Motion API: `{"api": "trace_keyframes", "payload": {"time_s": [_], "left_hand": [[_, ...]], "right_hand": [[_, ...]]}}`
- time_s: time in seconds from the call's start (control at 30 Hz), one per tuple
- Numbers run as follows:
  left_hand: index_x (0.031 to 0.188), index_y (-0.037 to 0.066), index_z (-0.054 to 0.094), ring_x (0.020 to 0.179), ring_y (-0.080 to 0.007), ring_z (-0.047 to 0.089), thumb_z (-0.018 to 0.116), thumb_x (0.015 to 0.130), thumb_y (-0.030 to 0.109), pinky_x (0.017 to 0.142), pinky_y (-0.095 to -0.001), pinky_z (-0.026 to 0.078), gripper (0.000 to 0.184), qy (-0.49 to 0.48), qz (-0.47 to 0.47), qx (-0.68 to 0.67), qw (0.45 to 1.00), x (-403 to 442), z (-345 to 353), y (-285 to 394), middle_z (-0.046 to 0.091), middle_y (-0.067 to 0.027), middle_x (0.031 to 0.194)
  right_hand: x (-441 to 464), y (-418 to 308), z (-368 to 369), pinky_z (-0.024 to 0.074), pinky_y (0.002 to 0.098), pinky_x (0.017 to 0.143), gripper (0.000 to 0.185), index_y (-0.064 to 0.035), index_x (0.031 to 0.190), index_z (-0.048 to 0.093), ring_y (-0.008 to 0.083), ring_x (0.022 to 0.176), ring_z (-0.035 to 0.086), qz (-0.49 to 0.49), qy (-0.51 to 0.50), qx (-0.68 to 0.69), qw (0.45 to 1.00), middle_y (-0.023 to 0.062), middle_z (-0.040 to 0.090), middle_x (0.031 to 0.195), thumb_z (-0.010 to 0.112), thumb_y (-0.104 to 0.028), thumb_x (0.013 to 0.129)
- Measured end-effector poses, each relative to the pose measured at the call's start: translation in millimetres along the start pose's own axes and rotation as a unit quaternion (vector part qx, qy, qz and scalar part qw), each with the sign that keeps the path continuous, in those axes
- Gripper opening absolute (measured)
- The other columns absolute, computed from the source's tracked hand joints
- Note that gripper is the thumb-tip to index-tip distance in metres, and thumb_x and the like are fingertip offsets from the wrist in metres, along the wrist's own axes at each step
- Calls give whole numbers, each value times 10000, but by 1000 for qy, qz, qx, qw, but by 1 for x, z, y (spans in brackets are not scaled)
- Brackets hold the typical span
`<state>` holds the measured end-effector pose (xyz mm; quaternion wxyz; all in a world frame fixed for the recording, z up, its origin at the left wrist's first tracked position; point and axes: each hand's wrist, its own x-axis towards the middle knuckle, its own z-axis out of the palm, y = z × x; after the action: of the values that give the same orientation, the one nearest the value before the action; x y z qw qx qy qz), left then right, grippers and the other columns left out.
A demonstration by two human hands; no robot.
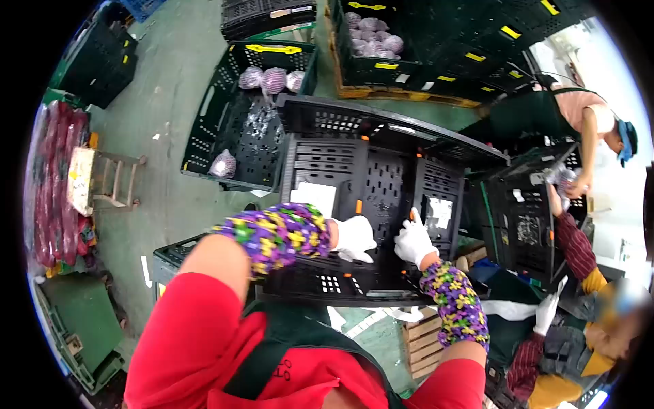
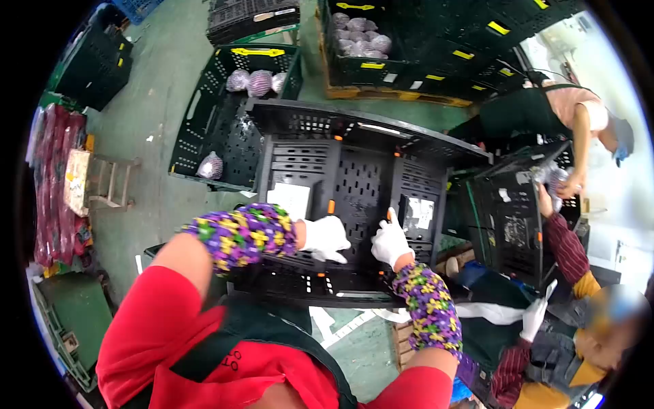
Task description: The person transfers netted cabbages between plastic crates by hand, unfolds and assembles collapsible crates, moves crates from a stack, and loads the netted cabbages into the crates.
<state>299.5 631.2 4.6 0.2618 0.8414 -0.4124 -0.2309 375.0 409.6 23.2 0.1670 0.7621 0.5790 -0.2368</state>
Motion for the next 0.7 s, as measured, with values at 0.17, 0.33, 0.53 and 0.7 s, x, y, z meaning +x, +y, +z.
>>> {"api": "trace_keyframes", "payload": {"time_s": [0.17,0.33,0.53,0.7], "left_hand": [[849,34,631,609,-315,629,547,891,479,560,-443,484,454,-26,-112,40,993,-122,-99,16,595,-143,614],[1051,102,691,805,-259,591,497,918,392,784,-397,397,374,-80,-71,189,976,-180,-99,-8,648,-86,809],[1201,93,624,780,-249,581,492,934,451,796,-383,411,465,-34,-54,106,992,-181,-96,-15,622,-68,820],[1182,60,598,833,-255,559,486,943,459,786,-370,425,478,207,180,92,957,-154,-150,-7,587,-93,832]], "right_hand": [[-33,1,-26,227,592,1106,199,-127,673,728,247,846,589,205,36,-75,975,55,651,675,578,-223,763],[-166,61,-50,152,549,1162,430,-108,1184,637,257,1326,407,307,67,-136,940,125,556,1302,615,-153,757],[-148,49,-55,211,551,1138,520,-144,1241,620,284,1412,312,405,5,-56,913,158,495,1398,614,-109,722],[-30,-34,-169,345,481,1035,391,-130,1196,605,339,1247,476,389,284,139,865,131,593,1201,597,-108,805]]}}
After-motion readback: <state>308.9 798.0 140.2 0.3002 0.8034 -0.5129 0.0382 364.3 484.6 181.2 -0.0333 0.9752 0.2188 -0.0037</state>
